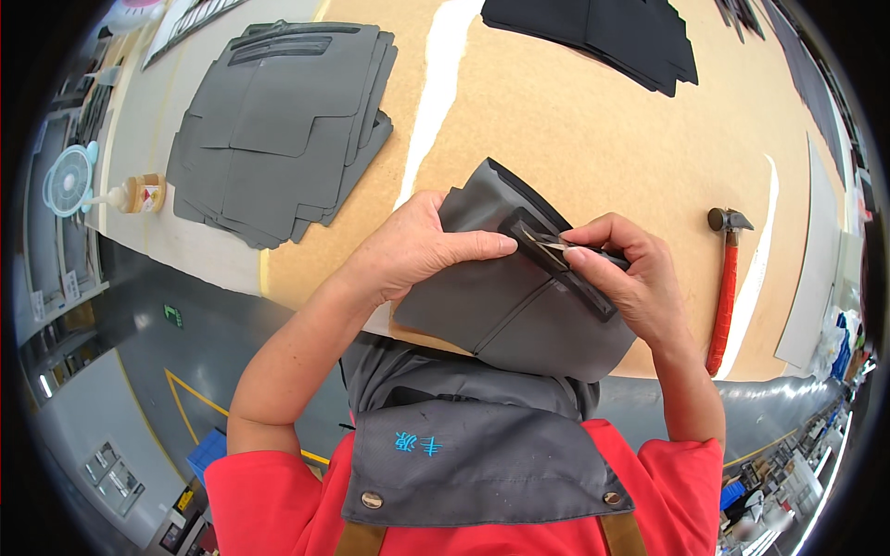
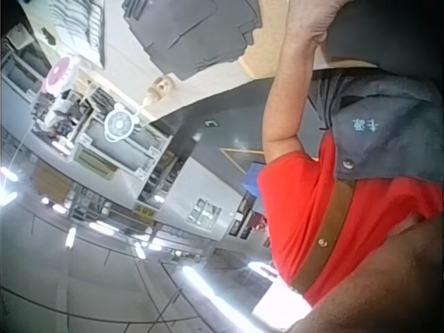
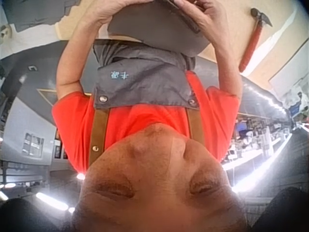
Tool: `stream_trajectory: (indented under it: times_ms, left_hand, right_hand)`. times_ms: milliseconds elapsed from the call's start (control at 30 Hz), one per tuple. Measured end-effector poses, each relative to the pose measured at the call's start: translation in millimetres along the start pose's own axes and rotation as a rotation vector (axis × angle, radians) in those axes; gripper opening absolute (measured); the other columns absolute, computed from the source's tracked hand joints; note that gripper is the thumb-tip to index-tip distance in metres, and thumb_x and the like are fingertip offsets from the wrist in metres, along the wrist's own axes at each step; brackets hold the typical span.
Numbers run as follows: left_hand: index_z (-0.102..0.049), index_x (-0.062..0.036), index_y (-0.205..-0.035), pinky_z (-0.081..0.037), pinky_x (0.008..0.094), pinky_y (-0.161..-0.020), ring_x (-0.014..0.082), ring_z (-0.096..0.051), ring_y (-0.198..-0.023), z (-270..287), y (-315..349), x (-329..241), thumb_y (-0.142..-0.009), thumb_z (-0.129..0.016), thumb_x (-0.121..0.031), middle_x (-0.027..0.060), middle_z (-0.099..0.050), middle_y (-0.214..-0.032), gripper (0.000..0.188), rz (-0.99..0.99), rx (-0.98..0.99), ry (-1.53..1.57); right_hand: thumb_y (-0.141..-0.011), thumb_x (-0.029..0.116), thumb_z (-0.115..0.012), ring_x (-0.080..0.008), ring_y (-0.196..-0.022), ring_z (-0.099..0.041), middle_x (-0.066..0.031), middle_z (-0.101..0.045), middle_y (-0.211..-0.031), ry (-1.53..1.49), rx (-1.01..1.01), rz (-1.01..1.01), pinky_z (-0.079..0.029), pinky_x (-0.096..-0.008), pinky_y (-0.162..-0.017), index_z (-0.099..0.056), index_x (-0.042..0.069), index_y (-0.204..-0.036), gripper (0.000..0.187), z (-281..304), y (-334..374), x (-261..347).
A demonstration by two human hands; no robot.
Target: Assembling and hammering a leather pocket component on a workshop table.
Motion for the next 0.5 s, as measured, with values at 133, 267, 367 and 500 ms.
stream_trajectory:
  times_ms: [133, 267, 367, 500]
  left_hand:
    - [-0.071, 0.0013, -0.114, -0.059, 0.0277, -0.079, 0.0128, -0.071, -0.089, -0.3, 0.3, -0.6, -0.083, -0.086, -0.013, 0.0084, -0.075, -0.104, 0.037, 0.004, 0.007, -0.004]
    - [-0.071, 0.0018, -0.115, -0.059, 0.0278, -0.080, 0.0130, -0.071, -0.090, -4.4, 1.7, -2.0, -0.083, -0.086, -0.013, 0.0084, -0.075, -0.105, 0.038, 0.017, 0.029, 0.011]
    - [-0.071, 0.0019, -0.115, -0.059, 0.0281, -0.081, 0.0133, -0.071, -0.091, -6.5, 2.2, -3.6, -0.082, -0.087, -0.012, 0.0087, -0.075, -0.105, 0.040, 0.014, 0.037, 0.032]
    - [-0.070, 0.0017, -0.114, -0.059, 0.0286, -0.082, 0.0135, -0.071, -0.091, -4.2, 1.6, -0.9, -0.081, -0.088, -0.013, 0.0089, -0.075, -0.105, 0.041, 0.029, 0.015, 0.008]
  right_hand:
    - [-0.095, 0.020, -0.077, -0.0042, -0.078, -0.060, -0.0015, -0.070, -0.086, 0.006, 0.013, -0.040, -0.048, -0.0219, -0.069, -0.072, 0.000, -0.106, 0.024, -3.9, -0.6, -2.0]
    - [-0.094, 0.020, -0.078, -0.0049, -0.076, -0.060, -0.0015, -0.069, -0.084, -0.024, -0.006, 0.000, -0.048, -0.0221, -0.067, -0.073, 0.000, -0.106, 0.023, -8.4, -1.0, -2.0]
    - [-0.094, 0.019, -0.077, -0.0051, -0.075, -0.060, -0.0011, -0.069, -0.084, 0.002, -0.019, -0.004, -0.048, -0.0220, -0.067, -0.073, 0.000, -0.104, 0.022, -7.9, -0.1, -2.2]
    - [-0.094, 0.018, -0.077, -0.0050, -0.073, -0.060, -0.0001, -0.069, -0.082, 0.010, -0.041, -0.012, -0.047, -0.0215, -0.066, -0.073, 0.000, -0.102, 0.020, -9.6, -0.3, -3.0]
Point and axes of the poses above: each hand's wrist, its own y-axis away from the middle knuckle, its own z-axis out of the back of the hand, x = y × z, the point moved 5 cm from there along -y, towards the middle knuckle
